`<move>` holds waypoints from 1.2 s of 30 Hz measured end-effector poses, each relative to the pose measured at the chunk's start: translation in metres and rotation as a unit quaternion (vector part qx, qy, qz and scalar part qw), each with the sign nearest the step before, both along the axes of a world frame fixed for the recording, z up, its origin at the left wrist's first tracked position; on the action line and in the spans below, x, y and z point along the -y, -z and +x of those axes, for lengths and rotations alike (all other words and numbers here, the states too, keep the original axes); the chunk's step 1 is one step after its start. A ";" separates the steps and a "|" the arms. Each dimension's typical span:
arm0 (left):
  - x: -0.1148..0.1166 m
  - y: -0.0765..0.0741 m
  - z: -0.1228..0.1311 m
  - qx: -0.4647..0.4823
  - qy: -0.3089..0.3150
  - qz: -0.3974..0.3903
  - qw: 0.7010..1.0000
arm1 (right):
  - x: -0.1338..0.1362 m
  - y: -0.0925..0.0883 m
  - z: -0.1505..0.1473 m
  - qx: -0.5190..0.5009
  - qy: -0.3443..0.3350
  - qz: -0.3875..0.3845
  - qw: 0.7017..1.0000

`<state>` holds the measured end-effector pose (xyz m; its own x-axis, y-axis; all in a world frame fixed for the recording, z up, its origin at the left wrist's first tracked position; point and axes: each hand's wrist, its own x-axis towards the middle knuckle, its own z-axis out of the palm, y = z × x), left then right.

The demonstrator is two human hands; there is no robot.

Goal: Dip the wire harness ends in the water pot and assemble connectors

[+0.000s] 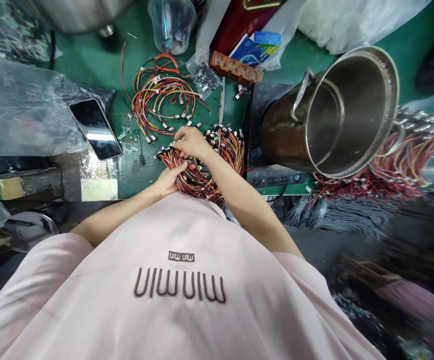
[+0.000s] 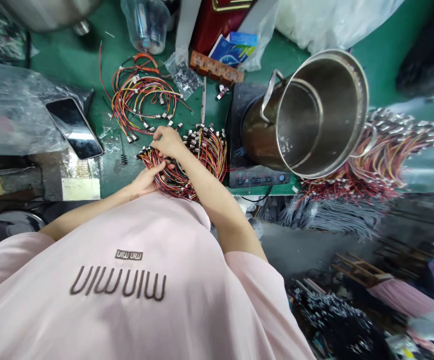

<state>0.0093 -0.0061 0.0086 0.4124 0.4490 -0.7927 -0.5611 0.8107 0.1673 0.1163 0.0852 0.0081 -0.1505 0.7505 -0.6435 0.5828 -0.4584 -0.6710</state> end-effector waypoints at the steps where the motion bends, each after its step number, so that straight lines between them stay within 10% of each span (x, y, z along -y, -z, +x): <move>1: 0.000 0.000 0.000 0.001 -0.001 -0.002 1.000 | 0.000 0.000 0.005 -0.007 0.012 0.011 1.000; 17: 0.006 -0.013 -0.001 0.002 -0.017 0.031 0.999 | 0.060 -0.002 0.051 0.275 -0.242 0.031 0.930; 32: 0.007 -0.139 -0.065 -0.080 -0.122 0.176 0.974 | 0.071 0.001 0.069 0.319 -0.199 0.060 0.925; 36: 0.005 -0.151 -0.077 -0.095 -0.135 0.212 0.963 | 0.076 -0.002 0.063 0.326 -0.183 0.082 0.924</move>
<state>-0.0677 -0.0111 0.1597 0.1004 0.8195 -0.5641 -0.6679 0.4758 0.5723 0.1792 0.0091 0.0104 -0.0334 0.8218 -0.5688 0.9835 -0.0741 -0.1649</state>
